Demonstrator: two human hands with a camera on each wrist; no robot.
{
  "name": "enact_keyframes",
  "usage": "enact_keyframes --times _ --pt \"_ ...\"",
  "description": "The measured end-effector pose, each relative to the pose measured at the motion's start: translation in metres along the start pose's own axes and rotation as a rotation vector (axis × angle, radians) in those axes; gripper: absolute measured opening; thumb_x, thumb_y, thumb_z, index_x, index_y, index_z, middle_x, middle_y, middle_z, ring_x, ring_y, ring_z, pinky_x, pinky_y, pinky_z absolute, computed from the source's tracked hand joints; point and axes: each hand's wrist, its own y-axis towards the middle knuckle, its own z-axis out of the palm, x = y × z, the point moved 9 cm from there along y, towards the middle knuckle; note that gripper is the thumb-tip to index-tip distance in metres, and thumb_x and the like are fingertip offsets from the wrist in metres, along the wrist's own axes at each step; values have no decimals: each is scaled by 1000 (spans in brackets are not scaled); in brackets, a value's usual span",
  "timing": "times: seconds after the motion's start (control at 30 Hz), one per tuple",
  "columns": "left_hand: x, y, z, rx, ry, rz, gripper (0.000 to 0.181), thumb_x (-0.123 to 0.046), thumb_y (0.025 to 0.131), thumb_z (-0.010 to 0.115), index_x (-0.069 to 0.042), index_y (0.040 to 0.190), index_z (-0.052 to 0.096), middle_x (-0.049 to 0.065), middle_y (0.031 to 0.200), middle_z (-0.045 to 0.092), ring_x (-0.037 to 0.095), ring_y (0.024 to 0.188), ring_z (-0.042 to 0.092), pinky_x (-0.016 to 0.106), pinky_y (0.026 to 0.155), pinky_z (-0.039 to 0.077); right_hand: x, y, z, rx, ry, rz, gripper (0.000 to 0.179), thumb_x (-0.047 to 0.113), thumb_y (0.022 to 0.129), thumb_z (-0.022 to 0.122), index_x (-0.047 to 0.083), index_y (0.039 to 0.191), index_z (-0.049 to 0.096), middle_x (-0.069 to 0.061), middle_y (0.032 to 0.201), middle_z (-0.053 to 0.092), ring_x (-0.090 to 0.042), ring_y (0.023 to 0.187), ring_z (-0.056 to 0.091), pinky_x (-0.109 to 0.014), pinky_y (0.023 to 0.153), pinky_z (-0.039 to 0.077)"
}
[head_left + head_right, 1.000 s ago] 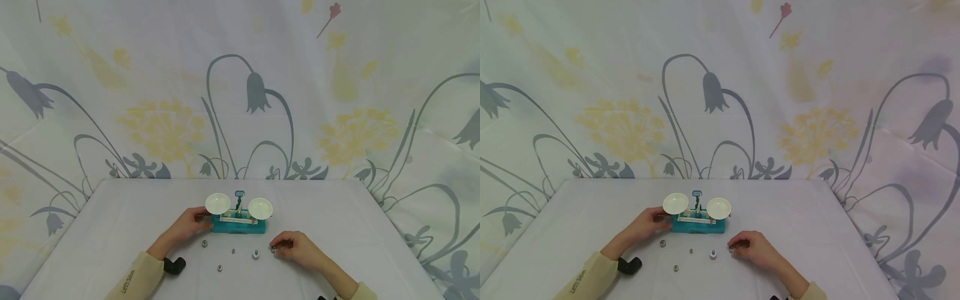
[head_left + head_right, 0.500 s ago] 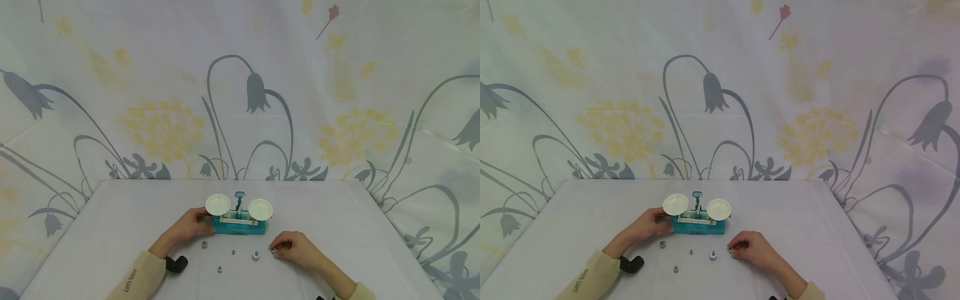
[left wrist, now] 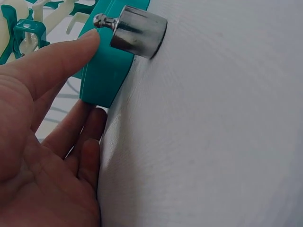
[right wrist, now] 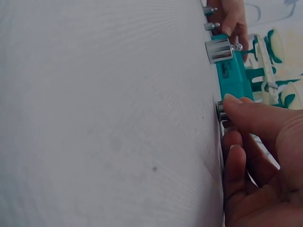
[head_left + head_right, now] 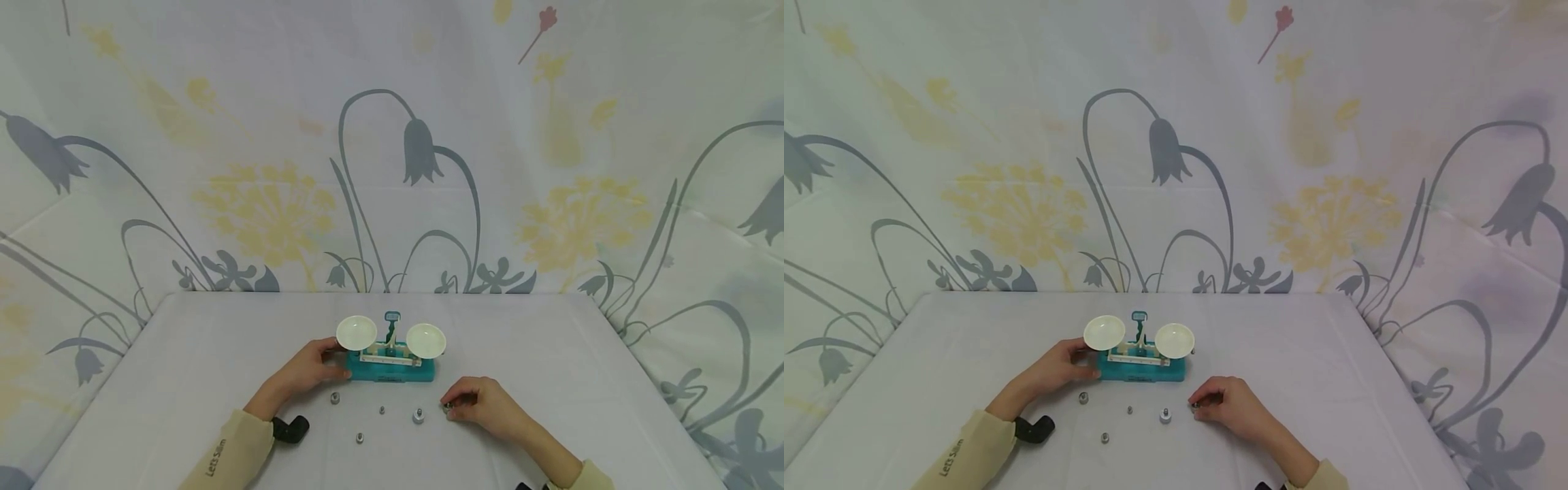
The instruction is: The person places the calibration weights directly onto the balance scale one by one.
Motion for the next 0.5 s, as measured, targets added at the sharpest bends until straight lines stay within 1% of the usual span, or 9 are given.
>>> enact_keyframes --times 0.3,0.5 --pt "-2 -1 -1 3 24 9 55 -10 83 80 -1 133 59 13 132 60 39 131 46 57 112 30 1 0 -1 -12 26 -21 19 11 82 80 14 100 75 2 96 70 -9 82 57 -24 72 48" --pt "-7 -3 0 8 6 30 55 -8 83 79 1 133 58 15 131 60 40 130 47 58 111 30 -1 -1 -2 -24 24 6 19 12 84 79 14 101 75 3 97 69 -11 84 59 -25 73 50"
